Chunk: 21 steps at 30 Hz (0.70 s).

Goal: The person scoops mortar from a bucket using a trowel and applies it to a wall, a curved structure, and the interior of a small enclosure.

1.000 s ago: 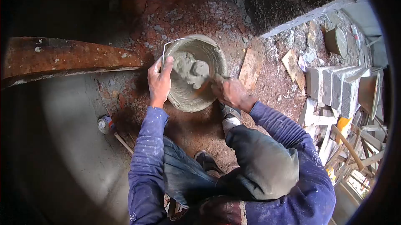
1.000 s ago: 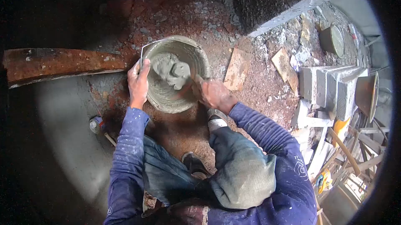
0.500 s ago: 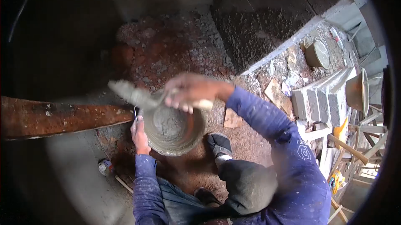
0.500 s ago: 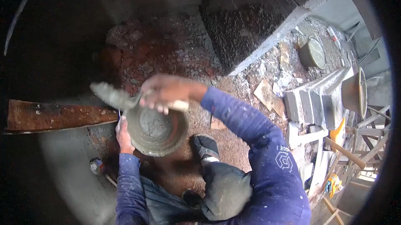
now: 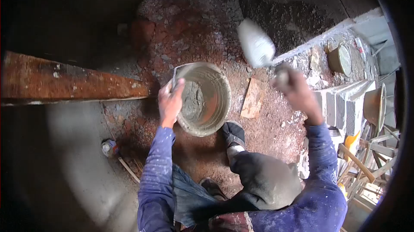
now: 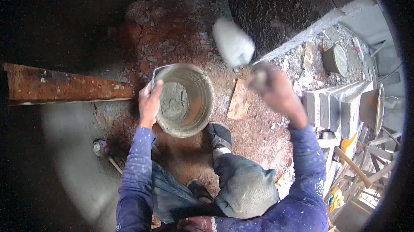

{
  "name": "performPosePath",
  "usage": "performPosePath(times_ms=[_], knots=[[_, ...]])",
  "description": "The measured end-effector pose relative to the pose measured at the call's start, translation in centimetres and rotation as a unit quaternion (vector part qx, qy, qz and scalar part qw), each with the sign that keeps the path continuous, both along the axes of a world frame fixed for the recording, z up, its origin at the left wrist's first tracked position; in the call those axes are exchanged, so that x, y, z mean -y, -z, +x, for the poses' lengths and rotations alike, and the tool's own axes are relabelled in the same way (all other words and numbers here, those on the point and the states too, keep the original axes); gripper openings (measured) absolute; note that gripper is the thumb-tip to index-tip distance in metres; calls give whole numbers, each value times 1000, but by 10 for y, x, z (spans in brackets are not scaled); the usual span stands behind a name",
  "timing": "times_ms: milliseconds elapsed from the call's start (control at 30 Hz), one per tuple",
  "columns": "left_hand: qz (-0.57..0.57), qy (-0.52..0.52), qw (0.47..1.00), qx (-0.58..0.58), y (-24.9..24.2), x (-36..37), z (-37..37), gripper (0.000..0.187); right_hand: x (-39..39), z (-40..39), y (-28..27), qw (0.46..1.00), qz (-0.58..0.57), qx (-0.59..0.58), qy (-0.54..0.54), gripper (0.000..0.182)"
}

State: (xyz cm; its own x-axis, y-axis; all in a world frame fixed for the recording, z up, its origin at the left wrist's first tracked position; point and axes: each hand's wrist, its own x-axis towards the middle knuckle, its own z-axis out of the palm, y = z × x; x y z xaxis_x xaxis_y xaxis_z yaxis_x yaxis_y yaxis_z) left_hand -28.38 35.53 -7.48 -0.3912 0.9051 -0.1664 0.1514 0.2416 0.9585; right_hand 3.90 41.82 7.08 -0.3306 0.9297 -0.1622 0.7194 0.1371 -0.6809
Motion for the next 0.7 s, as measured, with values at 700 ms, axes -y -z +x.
performPosePath(times_ms=[700], knots=[[34, 52, 996, -59, -1, 21, 7, 38, 80, -72, 166, 940, -39, 103, -324, 32]])
